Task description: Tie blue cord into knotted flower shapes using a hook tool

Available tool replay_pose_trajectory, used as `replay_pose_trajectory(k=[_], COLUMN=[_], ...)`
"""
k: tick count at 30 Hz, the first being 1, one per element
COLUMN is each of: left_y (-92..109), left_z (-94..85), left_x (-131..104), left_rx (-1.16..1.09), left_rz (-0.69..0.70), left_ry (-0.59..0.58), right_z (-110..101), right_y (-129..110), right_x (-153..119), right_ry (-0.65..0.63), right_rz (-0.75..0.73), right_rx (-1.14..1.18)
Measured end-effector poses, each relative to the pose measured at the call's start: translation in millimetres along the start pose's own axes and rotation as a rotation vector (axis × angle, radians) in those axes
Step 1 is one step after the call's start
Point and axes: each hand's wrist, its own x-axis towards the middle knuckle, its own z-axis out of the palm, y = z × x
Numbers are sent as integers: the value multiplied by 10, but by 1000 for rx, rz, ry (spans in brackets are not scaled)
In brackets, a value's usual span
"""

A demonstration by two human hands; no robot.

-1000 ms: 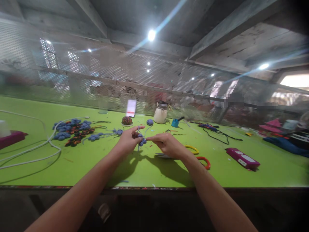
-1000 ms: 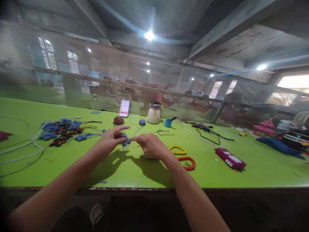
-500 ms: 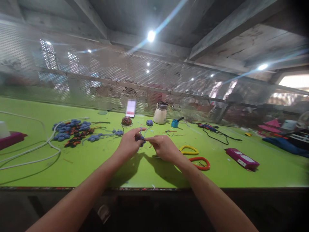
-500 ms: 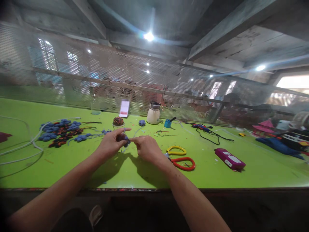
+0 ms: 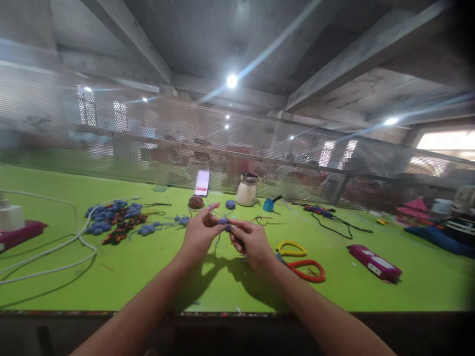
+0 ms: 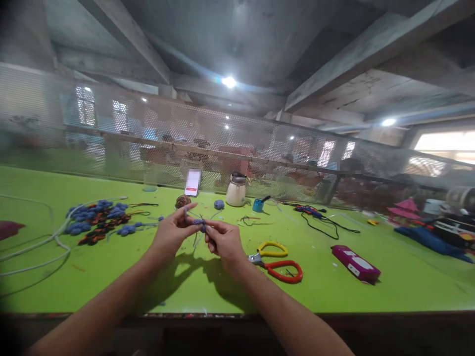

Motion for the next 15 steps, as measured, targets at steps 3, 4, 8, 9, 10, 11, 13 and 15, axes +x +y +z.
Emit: replay_pose_trajectory(k=[3, 4, 8, 9, 10, 11, 13, 15], left_y=[9, 25, 115, 132, 143, 149, 151, 150], left_z=[-44, -56, -98, -112, -126, -141, -169, -189], left_x=[39, 34, -15, -20, -21, -17, 0, 20], left_rx=[-251, -306, -452, -466, -475, -480, -491, -495], left_rz=[-148, -171, -283, -302, -313, -315, -303, -301], left_ry=[-8, -8, -55, -70, -85, -98, -114, -109], right_z=[-9, -17, -79, -100, -121, -143, -188, -233], right_y=[3, 13, 64, 68, 65, 55, 18, -25], right_x=[8, 18, 68, 77, 82, 84, 81, 75], right_ry=[-29, -40, -97, -116, -136, -159, -201, -229], right_rz=[-29, -50, -209, -272, -346, -425, -580, -697], right_rx=[-21, -40, -182, -242, -312, -393, -579, -780])
